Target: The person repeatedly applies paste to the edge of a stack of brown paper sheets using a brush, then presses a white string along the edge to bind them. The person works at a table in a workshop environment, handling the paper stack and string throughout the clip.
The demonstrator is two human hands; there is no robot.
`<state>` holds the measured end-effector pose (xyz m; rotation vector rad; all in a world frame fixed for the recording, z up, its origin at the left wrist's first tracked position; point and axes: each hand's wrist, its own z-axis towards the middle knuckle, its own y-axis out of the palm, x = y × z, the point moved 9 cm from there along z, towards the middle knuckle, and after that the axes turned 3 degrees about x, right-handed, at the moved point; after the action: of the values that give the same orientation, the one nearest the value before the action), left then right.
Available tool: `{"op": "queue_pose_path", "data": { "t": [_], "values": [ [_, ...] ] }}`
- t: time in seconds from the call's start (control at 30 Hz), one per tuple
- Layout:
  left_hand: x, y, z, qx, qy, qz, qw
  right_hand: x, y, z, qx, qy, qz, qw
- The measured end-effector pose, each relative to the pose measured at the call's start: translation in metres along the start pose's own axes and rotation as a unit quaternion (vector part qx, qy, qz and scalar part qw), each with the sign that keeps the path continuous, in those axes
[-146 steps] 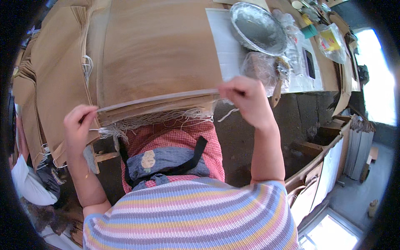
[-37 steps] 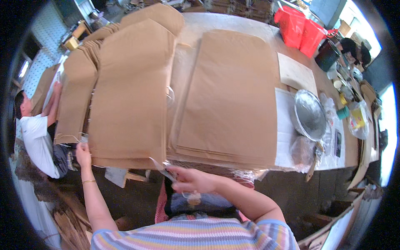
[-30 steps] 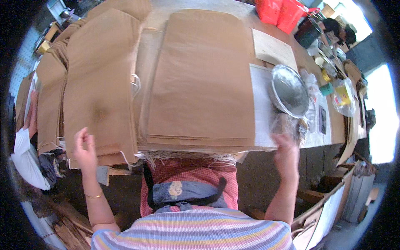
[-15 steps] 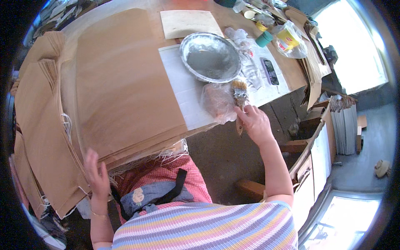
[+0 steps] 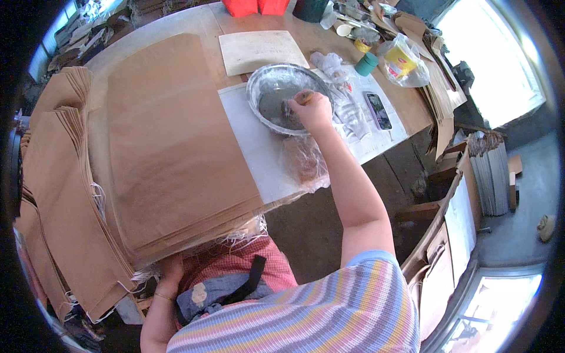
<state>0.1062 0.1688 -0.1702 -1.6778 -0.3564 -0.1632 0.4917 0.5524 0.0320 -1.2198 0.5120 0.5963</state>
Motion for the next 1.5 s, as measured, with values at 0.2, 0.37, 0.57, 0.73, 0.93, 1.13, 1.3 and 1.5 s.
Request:
{"op": "queue_pose_path", "data": {
  "t": [0.2, 0.37, 0.57, 0.73, 0.93, 1.13, 1.3, 1.5],
  "values": [
    [0.020, -0.016, -0.016, 0.004, 0.075, 0.021, 0.997, -0.007, -0.052, 0.001, 0.084, 0.010, 0.166, 0.982],
    [0.032, -0.024, -0.029, 0.000, 0.086, -0.192, 0.978, 0.023, -0.048, -0.007, 0.044, 0.146, 0.118, 0.981],
    [0.070, -0.120, -0.043, 0.106, 0.107, -0.240, 0.959, -0.031, -0.067, 0.005, 0.055, 0.045, -0.082, 0.994],
    [0.082, -0.162, -0.048, 0.135, 0.165, -0.017, 0.977, -0.131, -0.046, -0.107, 0.019, -0.013, 0.354, 0.935],
    [0.047, -0.184, -0.053, 0.188, 0.054, 0.049, 0.980, -0.265, 0.084, -0.242, -0.290, -0.344, 0.240, 0.860],
    [0.034, -0.177, -0.018, 0.154, 0.016, 0.000, 0.988, -0.294, 0.138, -0.250, -0.325, -0.339, 0.214, 0.857],
    [0.023, -0.152, -0.008, 0.121, -0.001, 0.013, 0.993, -0.281, 0.139, -0.241, -0.326, -0.250, 0.155, 0.898],
    [0.022, -0.150, -0.008, 0.118, -0.011, 0.024, 0.993, -0.273, 0.157, -0.247, -0.340, -0.168, 0.207, 0.902]
  ]
}}
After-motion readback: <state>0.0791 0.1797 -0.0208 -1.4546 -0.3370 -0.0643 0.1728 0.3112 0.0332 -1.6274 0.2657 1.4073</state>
